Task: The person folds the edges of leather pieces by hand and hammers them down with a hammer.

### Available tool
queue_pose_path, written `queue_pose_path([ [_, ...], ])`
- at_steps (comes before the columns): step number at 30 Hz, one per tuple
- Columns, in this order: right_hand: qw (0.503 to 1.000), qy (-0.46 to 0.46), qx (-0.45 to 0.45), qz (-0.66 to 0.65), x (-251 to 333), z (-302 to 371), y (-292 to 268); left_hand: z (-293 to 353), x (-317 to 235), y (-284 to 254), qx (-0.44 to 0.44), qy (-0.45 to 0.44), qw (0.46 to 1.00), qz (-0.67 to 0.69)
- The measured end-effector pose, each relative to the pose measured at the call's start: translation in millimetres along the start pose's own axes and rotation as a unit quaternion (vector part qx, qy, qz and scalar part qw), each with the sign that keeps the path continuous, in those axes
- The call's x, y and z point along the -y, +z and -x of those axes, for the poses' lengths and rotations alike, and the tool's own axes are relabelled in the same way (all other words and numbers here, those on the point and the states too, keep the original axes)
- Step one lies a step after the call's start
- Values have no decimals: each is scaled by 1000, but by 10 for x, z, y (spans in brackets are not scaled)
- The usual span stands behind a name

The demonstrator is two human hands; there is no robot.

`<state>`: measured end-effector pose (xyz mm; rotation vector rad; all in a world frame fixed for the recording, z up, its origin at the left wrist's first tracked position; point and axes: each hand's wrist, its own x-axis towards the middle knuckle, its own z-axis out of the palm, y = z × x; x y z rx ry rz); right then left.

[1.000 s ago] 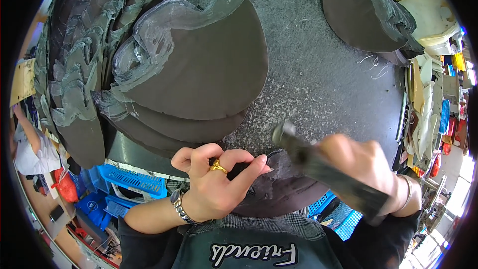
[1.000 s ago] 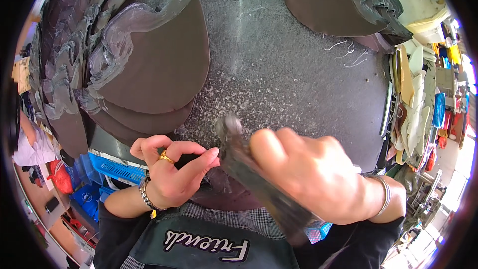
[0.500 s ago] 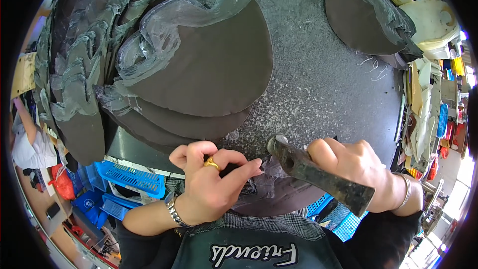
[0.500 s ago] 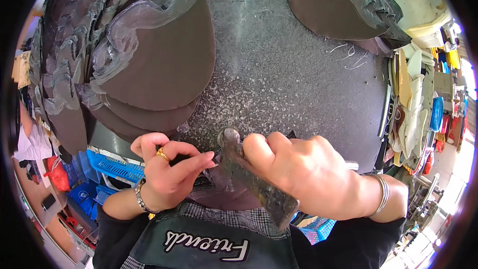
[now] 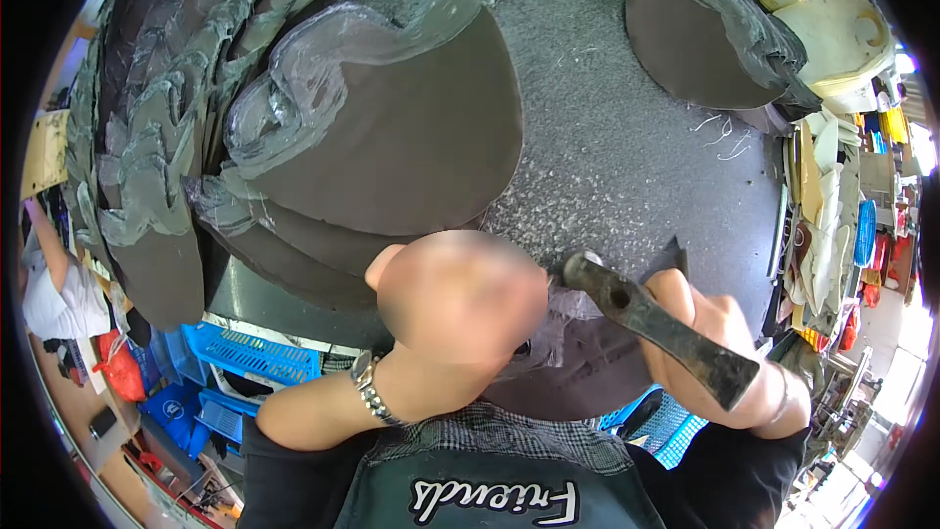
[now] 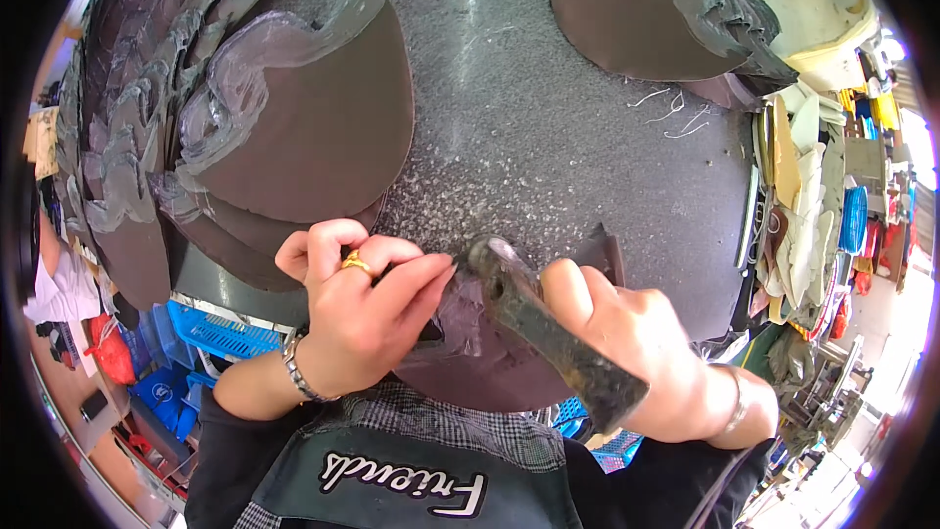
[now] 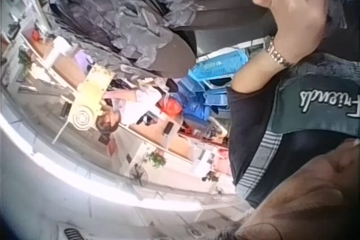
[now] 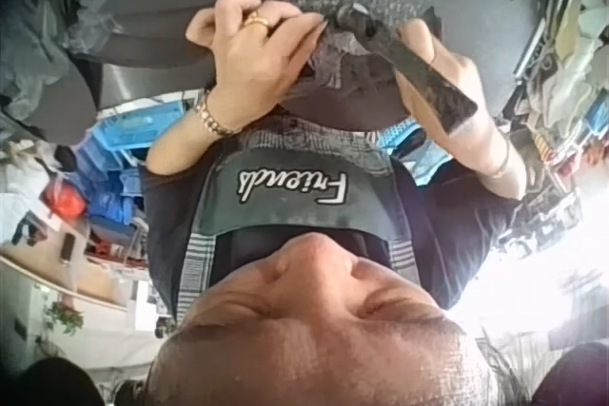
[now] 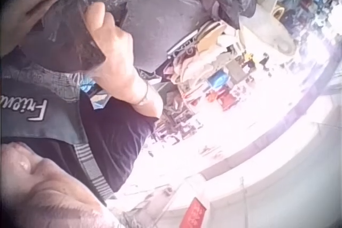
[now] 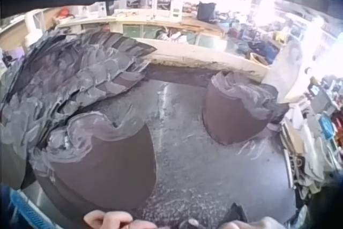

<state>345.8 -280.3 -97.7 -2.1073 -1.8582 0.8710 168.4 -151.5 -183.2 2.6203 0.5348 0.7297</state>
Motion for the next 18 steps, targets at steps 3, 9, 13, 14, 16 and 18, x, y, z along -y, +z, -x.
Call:
queue_pose_path([
  [3,999,-17,-34,17,-158,84,146,-2,24,-172,83,-89,991,56],
  [9,1000,-19,5,-18,-145,-54,-17,190,19,-106,26,-15,1000,-3],
  [13,975,-150,-138,87,-36,-100,25,210,18,-106,18,12,1000,-8],
  [14,990,-110,-67,64,-49,-94,48,209,18,-116,22,23,999,-23],
  [16,989,-126,-70,-39,-88,-162,49,221,-1,-121,21,23,999,-32],
  [18,999,-13,-35,-31,-190,-87,-97,205,-24,-112,16,22,999,-43],
])
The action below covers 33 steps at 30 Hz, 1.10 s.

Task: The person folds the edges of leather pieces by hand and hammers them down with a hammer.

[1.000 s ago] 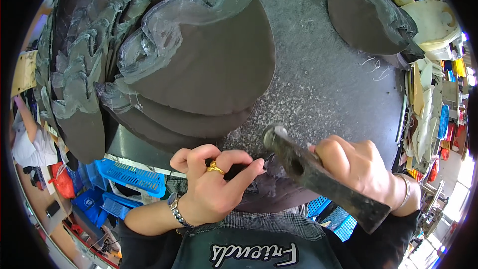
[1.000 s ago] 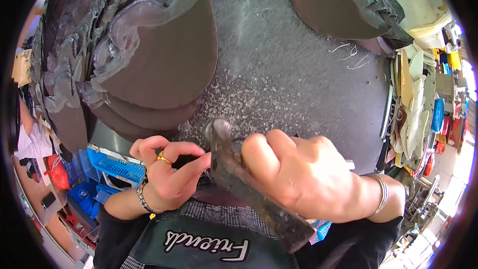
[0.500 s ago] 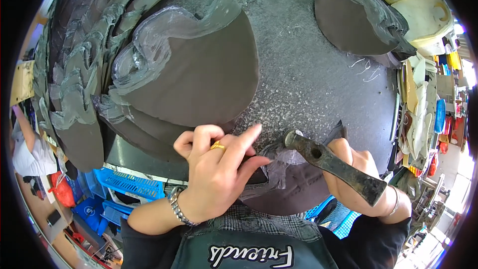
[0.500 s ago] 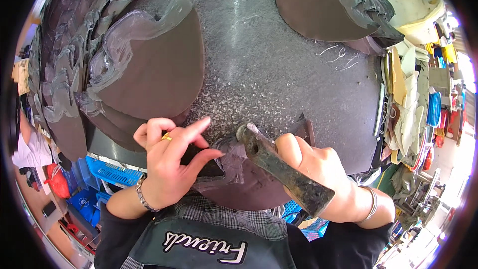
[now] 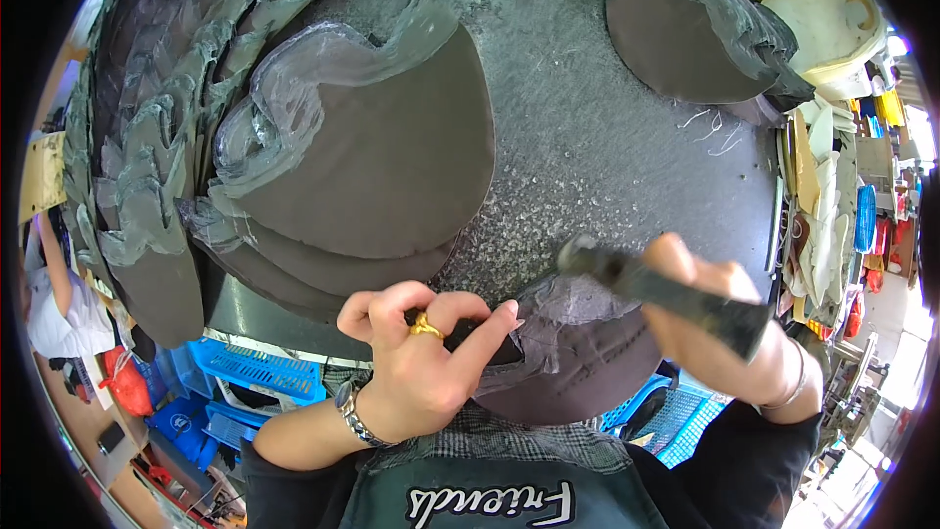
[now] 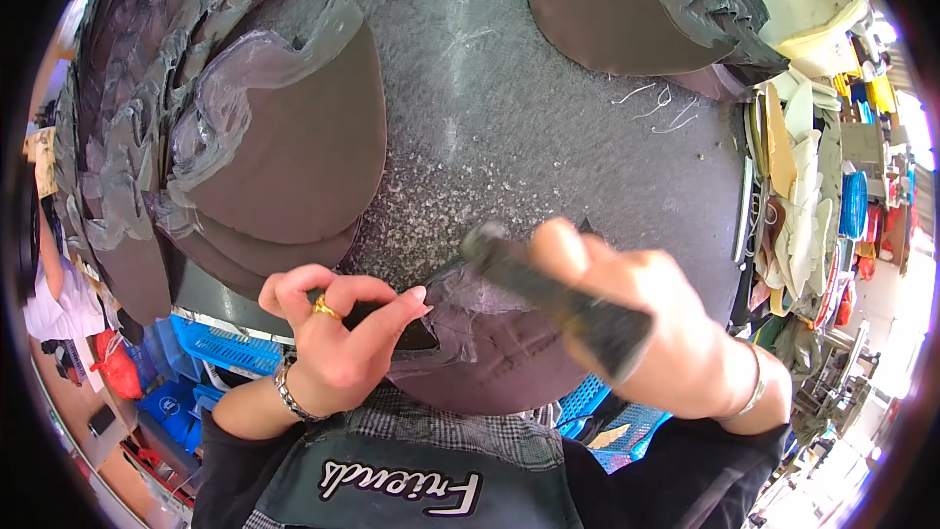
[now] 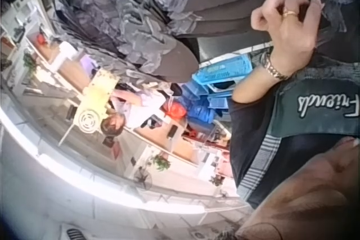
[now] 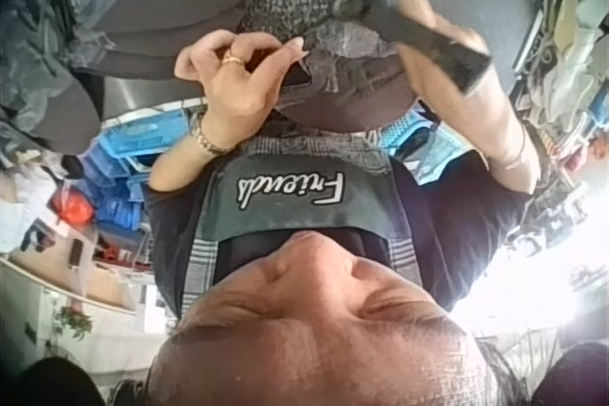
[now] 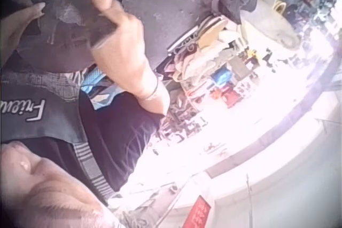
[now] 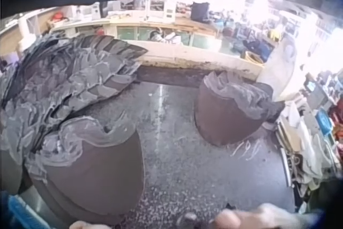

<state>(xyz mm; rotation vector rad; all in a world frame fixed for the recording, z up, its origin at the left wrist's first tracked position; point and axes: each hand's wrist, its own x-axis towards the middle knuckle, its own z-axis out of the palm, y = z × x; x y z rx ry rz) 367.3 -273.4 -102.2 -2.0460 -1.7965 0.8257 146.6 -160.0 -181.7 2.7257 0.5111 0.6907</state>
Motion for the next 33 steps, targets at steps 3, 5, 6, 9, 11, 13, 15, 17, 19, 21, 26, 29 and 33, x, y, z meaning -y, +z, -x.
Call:
queue_pose_path([
  [3,998,59,-2,34,-3,100,-40,-132,-22,11,11,-55,998,19],
  [5,998,11,-49,43,40,163,34,-258,-15,52,21,-52,997,60],
  [6,997,65,21,-46,61,141,-43,-340,-43,39,42,-46,997,55],
  [9,998,23,-33,54,77,122,-41,-409,-33,110,64,-11,997,47],
  [11,996,-24,-13,88,-44,192,37,-403,-110,126,39,-42,998,20],
  [13,997,-29,-12,77,-63,216,99,-348,-129,121,15,-79,997,-17],
  [15,998,-8,-1,60,-186,258,125,-296,-144,143,4,-70,997,11],
  [17,999,10,11,42,-219,245,122,-281,-156,169,0,-64,998,17],
  [19,987,-56,-50,144,-114,177,55,-270,-156,187,-3,-59,998,25],
  [21,989,-72,-40,120,-83,140,29,-259,-150,189,-5,-49,998,44],
  [26,997,-65,6,48,-89,29,-30,-243,-160,165,-3,-39,999,23],
  [29,996,-56,58,25,-97,-1,-29,-226,-157,176,-5,-27,1000,8],
  [33,994,-74,67,51,-93,-35,-6,-223,-162,166,-7,-10,1000,5],
])
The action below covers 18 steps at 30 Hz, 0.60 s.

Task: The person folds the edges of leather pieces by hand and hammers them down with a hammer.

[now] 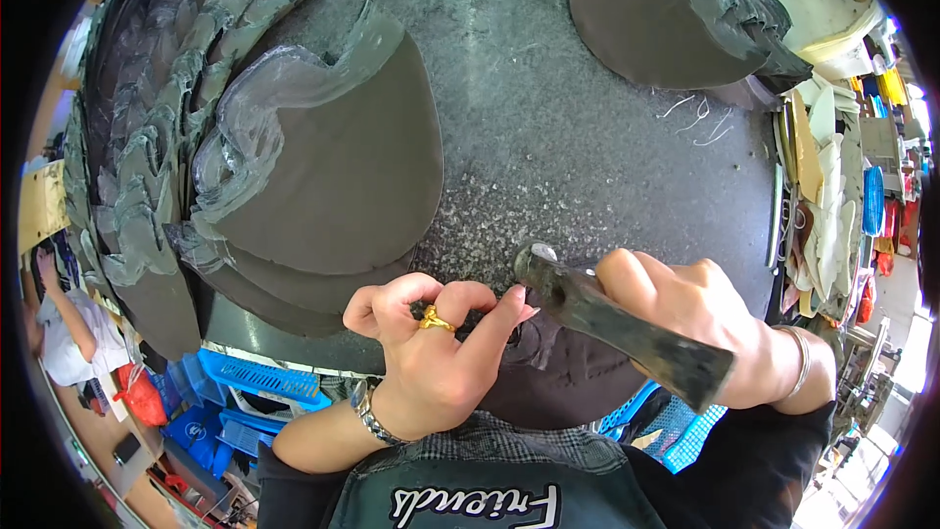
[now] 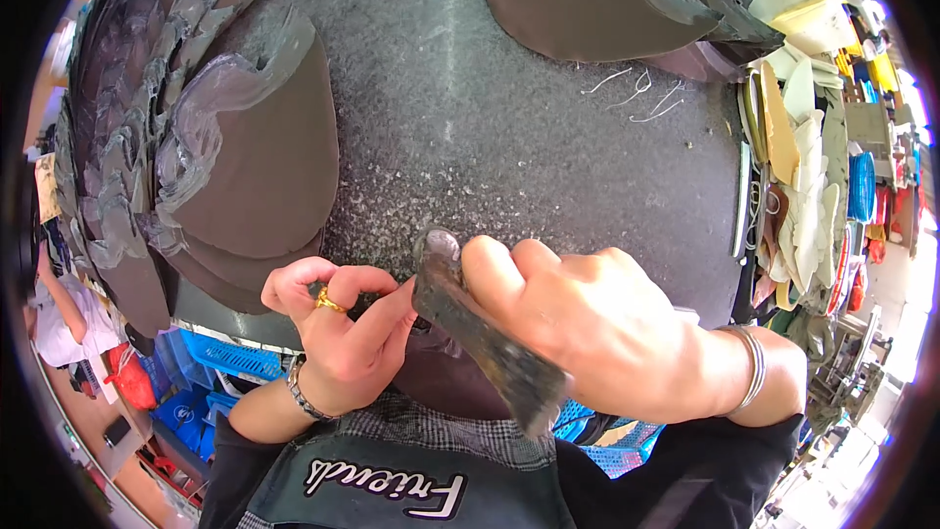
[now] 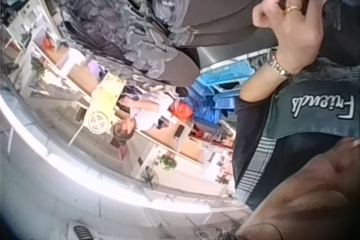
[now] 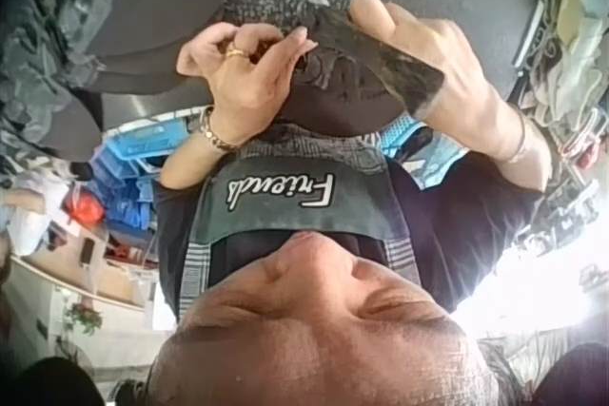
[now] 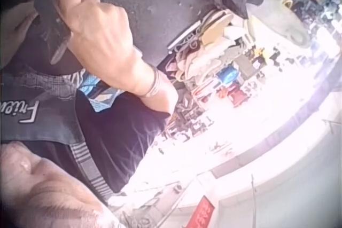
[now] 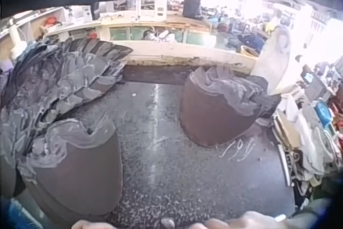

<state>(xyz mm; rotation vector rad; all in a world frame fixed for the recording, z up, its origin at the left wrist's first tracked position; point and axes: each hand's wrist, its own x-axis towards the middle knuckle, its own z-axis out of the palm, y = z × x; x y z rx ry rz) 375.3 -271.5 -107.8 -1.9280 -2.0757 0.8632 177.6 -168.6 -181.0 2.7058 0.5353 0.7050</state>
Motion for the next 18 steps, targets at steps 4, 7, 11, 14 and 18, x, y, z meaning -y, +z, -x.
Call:
queue_pose_path([
  [4,1000,1,-17,4,-1,0,40,48,-51,-73,-2,-33,998,-62],
  [7,999,14,-33,-41,-17,18,57,95,-135,-57,11,-52,997,-62],
  [11,997,-1,-64,52,18,50,88,119,-145,3,-8,-81,997,1],
  [14,998,-4,-56,32,-7,46,101,67,-106,2,7,-116,992,58],
  [18,997,17,-68,20,-68,142,253,63,-125,3,4,-133,987,85],
])
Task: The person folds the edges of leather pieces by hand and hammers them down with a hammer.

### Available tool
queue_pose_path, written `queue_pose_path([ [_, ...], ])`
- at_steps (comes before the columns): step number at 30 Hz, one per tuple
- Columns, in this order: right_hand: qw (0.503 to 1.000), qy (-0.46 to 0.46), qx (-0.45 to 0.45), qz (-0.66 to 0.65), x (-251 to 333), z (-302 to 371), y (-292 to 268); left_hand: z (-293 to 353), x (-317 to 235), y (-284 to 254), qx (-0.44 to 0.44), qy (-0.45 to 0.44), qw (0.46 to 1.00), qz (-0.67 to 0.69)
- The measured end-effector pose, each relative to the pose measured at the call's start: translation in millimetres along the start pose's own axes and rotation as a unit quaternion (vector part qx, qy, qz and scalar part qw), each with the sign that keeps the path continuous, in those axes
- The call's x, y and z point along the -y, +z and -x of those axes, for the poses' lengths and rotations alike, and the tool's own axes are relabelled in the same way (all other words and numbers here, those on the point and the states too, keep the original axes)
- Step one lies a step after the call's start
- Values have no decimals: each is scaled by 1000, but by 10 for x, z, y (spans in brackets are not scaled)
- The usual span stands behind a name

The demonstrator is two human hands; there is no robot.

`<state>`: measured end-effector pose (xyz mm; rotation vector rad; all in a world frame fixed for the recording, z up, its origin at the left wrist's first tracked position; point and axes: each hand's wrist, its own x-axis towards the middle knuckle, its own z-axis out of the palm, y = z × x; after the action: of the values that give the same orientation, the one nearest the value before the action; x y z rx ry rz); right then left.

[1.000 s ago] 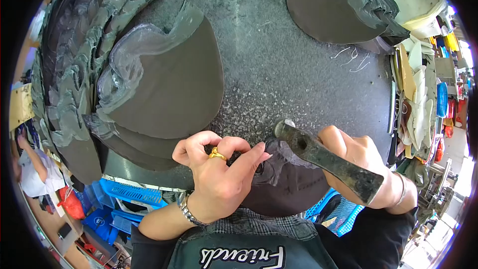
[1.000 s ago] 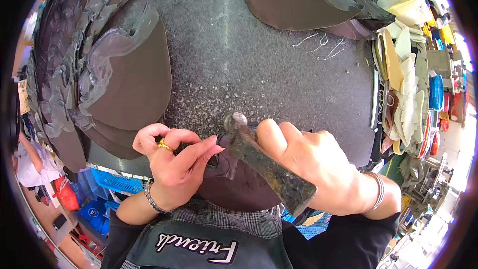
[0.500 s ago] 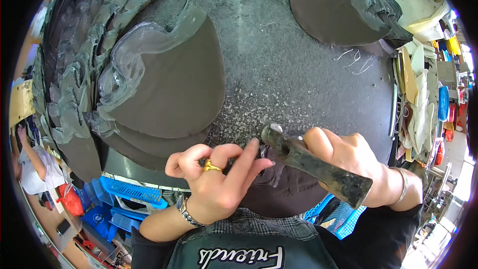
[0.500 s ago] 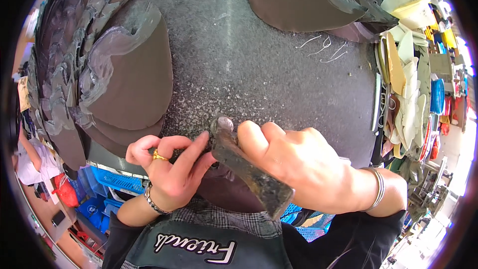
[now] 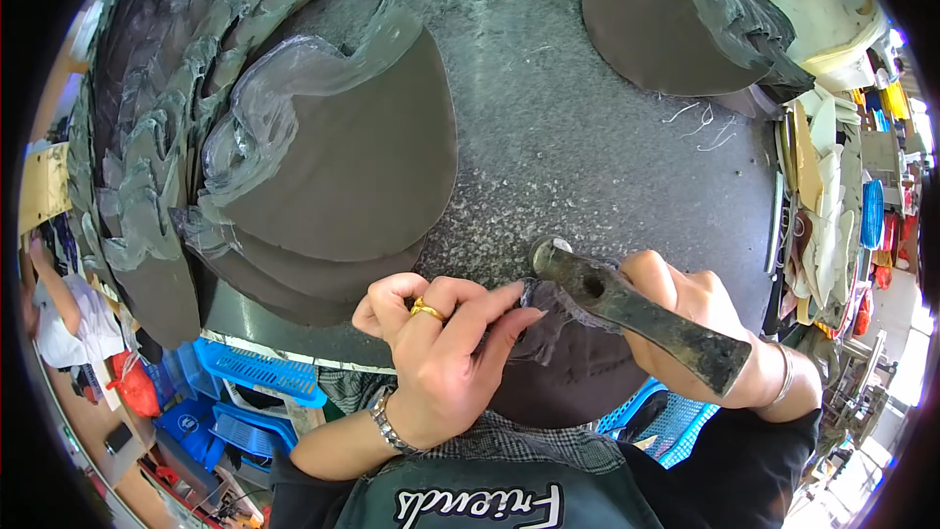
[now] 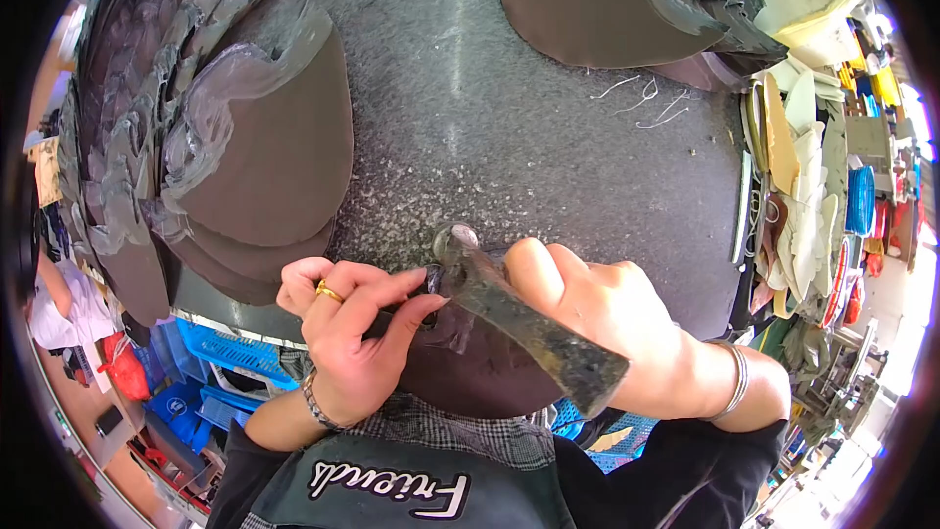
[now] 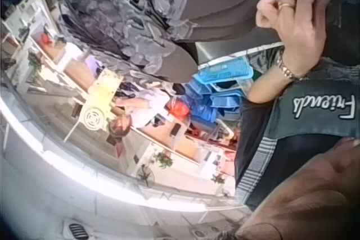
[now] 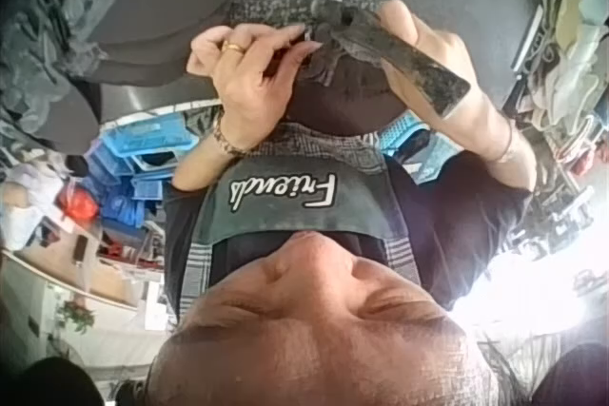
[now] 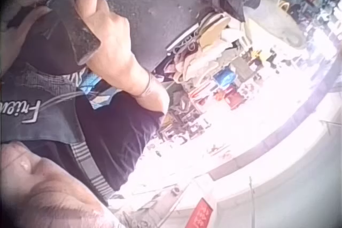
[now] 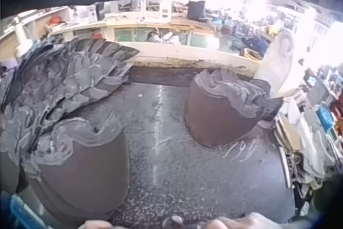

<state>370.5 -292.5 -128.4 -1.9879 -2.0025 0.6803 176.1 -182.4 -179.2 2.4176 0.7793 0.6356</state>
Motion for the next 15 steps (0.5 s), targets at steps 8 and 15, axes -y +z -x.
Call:
queue_pose_path([
  [8,999,-15,-30,15,41,69,39,81,-83,112,-49,13,994,-101],
  [15,1000,-7,12,-9,40,18,-98,89,-61,132,-67,3,997,-43],
])
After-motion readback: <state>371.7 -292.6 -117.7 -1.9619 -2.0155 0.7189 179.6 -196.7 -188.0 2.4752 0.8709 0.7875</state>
